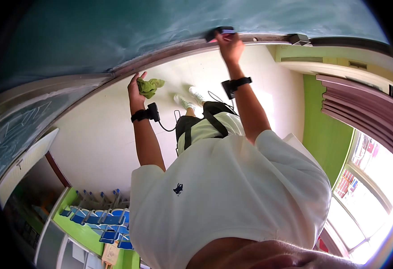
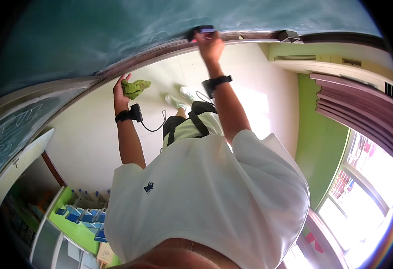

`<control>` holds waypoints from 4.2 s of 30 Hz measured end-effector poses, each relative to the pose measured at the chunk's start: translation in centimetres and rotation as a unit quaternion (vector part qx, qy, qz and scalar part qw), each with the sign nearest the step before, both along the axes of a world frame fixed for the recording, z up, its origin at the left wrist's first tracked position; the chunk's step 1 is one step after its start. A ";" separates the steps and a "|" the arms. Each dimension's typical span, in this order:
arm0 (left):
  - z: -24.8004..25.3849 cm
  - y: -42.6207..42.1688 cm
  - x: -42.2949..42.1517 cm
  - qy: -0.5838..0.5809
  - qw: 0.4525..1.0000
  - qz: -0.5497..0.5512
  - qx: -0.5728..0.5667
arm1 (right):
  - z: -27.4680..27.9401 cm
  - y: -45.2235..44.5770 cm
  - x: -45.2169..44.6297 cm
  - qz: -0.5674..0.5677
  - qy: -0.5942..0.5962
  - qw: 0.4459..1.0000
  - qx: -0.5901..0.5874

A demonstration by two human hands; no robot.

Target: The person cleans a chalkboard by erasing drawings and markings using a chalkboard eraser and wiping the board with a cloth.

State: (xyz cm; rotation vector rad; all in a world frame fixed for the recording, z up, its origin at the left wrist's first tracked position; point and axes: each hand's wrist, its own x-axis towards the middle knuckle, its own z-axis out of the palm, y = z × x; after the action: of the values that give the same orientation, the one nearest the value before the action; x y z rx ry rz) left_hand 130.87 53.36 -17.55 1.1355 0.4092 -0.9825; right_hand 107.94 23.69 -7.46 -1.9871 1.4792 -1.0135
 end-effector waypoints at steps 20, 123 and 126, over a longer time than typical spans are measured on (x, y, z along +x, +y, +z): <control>3.6 1.6 -5.2 -0.068 0.994 0.073 0.040 | 0.5 13.2 13.3 0.131 -0.166 0.904 0.371; 3.2 -38.4 -31.5 -0.506 0.805 -0.224 0.214 | 4.0 -27.7 -27.8 0.011 -0.050 0.999 -0.012; 6.8 -37.0 -32.5 -0.499 0.800 -0.231 0.240 | 3.2 -29.9 -29.8 -0.023 -0.085 0.996 -0.003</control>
State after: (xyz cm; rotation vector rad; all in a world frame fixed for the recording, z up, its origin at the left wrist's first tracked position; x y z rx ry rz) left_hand 98.33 16.34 -10.79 2.1009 -0.5463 -0.5446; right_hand 78.15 -6.17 -4.26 -1.8285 1.4366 -1.1758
